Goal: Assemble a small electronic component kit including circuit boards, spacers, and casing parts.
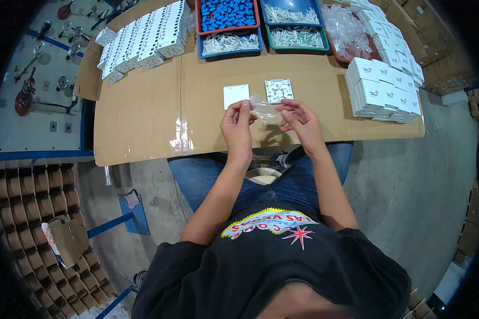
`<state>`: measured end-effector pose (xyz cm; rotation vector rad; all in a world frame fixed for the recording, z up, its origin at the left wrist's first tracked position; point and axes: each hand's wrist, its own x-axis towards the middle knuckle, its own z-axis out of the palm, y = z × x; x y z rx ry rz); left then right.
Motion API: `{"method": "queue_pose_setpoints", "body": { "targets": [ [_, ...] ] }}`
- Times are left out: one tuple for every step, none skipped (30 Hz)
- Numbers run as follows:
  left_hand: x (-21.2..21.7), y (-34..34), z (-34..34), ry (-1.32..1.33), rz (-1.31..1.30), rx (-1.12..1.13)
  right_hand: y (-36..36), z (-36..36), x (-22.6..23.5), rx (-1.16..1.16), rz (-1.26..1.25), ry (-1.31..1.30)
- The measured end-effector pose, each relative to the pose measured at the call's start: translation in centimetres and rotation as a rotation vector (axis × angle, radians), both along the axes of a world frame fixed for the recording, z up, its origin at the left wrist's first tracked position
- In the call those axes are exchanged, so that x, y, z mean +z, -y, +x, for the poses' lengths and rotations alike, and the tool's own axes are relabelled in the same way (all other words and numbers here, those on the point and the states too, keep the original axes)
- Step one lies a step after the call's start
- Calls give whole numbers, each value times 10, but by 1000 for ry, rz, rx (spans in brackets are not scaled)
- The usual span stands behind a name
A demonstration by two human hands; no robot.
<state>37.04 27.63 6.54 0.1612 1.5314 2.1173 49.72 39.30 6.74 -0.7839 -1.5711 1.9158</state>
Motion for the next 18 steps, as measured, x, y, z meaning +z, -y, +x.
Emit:
{"method": "queue_pose_setpoints", "body": {
  "targets": [
    [-1,-1,0,4,-5,2,4,-3,-3,68,-77,-27],
    [-2,-3,0,11,-4,-12,7,-7,-5,136,-155,-53],
    [-4,-4,0,19,-2,-26,10,-11,-9,116,-177,-37],
    [-7,-3,-3,25,-10,-23,11,-14,-11,119,-185,-32],
    [-10,-2,-6,11,-14,-35,10,-18,-13,93,-190,-30],
    [-13,-1,-8,-3,-17,-47,10,-22,-14,67,-194,-27],
    [-14,0,-11,4,-20,-46,8,-24,-14,53,-182,-41],
    [-14,1,-14,31,-52,-70,5,-24,-16,53,-184,-34],
    [-15,3,-17,59,-84,-94,1,-22,-19,71,-169,-15],
    [-14,3,-20,65,-85,-93,-2,-21,-21,90,-155,4],
    [-13,3,-23,46,-121,-164,-5,-20,-23,90,-157,9],
    [-13,2,-25,27,-156,-236,-7,-19,-25,137,-127,35],
    [-17,4,-29,32,-159,-233,-6,-20,-26,188,-99,62],
    [-22,6,-32,-11,-151,-283,-4,-22,-25,190,-102,67],
    [-26,8,-33,-54,-143,-333,-2,-24,-23,176,-133,73],
    [-26,6,-33,-50,-142,-334,0,-26,-22,159,-163,80],
    [-25,5,-32,-7,-131,-297,2,-27,-22,158,-163,84],
    [-23,4,-32,36,-120,-259,5,-28,-23,190,-202,64]
  ]
}}
